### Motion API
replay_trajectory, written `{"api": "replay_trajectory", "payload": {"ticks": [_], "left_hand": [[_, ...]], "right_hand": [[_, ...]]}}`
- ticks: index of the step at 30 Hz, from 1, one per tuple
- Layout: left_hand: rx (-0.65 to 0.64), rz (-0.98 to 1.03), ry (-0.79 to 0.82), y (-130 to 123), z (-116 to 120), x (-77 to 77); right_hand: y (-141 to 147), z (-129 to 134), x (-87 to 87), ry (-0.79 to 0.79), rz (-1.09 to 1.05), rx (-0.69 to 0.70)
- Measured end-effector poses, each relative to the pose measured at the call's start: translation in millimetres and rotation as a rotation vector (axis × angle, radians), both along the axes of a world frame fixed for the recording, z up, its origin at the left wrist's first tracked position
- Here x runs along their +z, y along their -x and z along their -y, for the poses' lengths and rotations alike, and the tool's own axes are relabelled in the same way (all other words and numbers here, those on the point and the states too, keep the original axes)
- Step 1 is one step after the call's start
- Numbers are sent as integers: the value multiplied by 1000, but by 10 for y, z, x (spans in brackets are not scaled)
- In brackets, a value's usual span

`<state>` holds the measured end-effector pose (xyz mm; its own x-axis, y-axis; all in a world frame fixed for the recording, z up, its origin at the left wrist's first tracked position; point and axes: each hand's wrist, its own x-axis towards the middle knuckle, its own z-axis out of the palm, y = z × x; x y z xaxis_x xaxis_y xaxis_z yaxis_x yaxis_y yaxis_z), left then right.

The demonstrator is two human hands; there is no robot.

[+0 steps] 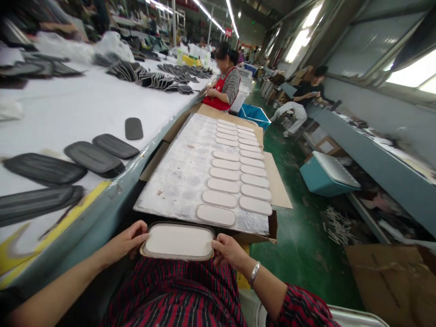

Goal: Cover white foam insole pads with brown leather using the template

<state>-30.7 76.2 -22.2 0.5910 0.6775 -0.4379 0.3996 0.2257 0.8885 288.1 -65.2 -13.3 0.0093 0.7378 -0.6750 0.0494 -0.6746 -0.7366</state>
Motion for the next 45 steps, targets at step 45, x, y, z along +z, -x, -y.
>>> {"api": "replay_trajectory", "payload": {"ticks": [45], "left_hand": [[-605,-146,-688,-284,-307,379]], "right_hand": [[295,-1303,140,-277,163,1118]]}}
